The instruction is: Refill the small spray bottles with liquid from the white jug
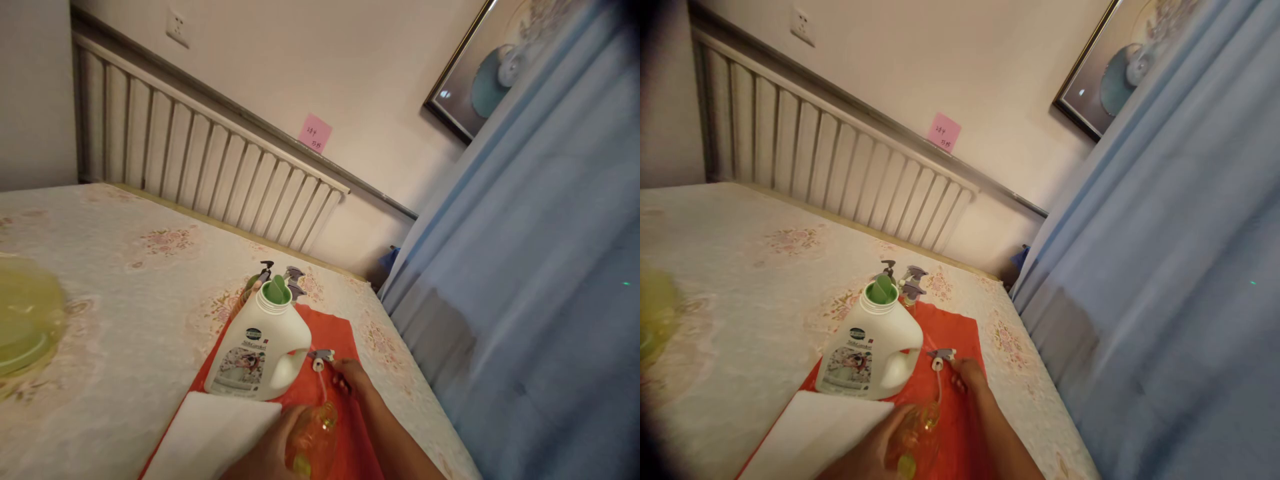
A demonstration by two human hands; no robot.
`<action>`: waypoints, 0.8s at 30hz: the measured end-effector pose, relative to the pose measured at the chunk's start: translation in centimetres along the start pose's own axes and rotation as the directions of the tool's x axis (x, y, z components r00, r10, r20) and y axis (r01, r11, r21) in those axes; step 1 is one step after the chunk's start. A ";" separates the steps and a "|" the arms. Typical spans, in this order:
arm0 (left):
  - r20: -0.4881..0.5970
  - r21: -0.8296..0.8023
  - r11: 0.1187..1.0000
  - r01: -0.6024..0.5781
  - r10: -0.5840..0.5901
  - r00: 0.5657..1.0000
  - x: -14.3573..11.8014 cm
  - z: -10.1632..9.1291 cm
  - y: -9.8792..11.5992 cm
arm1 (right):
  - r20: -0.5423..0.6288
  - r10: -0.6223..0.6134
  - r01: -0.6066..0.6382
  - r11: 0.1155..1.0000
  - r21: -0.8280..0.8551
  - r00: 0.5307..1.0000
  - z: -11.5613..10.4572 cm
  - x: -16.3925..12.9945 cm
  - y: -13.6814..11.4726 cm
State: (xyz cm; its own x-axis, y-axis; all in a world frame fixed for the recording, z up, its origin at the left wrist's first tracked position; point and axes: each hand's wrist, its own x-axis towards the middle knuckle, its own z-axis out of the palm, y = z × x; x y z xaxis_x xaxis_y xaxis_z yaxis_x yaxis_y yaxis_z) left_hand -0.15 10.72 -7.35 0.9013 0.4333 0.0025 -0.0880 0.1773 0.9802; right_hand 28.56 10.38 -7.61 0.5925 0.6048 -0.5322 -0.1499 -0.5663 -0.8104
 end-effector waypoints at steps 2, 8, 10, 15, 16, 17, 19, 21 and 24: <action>-0.004 -0.020 0.999 -0.025 0.025 1.000 0.2 -0.1 -0.4 | -0.045 -0.022 0.018 0.996 -0.090 0.999 -0.3 -0.7 -0.2; -0.044 -0.049 0.998 -0.046 0.044 0.998 0.7 -0.4 -2.2 | -0.101 -0.213 0.189 0.961 -0.203 0.972 -0.6 -4.8 -0.9; -0.081 -0.039 0.998 -0.051 0.048 0.996 0.8 -0.5 -2.3 | -0.041 -0.299 0.288 0.941 -0.176 0.953 -0.4 -7.2 -0.7; -0.091 -0.055 0.991 -0.125 0.120 0.989 0.8 -0.2 -1.8 | 0.177 -0.485 0.495 0.869 -0.020 0.857 1.1 -14.1 0.5; -0.077 -0.082 0.985 -0.151 0.145 0.986 0.8 -0.2 -1.8 | 0.266 -0.534 0.545 0.837 0.036 0.802 1.5 -15.3 0.7; -0.067 -0.113 0.978 -0.174 0.167 0.984 0.8 -0.1 -1.9 | 0.331 -0.560 0.579 0.814 0.051 0.759 1.9 -16.2 0.8; -0.050 -0.162 0.965 -0.204 0.199 0.979 1.0 0.0 -2.1 | 0.396 -0.592 0.640 0.768 0.013 0.702 2.4 -17.6 0.8; -0.032 -0.180 0.958 -0.222 0.220 0.975 1.0 0.0 -2.4 | 0.425 -0.588 0.669 0.741 -0.059 0.689 2.5 -18.0 0.4; -0.015 -0.134 0.962 -0.238 0.238 0.971 1.0 0.0 -2.4 | 0.451 -0.551 0.649 0.756 -0.088 0.703 2.0 -17.2 -0.7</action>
State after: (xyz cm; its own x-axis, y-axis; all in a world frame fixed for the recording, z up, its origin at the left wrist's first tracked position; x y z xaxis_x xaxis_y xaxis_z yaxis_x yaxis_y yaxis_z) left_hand 0.99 10.78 -9.68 0.8477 0.4767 0.2328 -0.3559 0.1856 0.9159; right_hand 16.88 1.48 1.64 0.1420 0.9891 -0.0382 0.3409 -0.0850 -0.9362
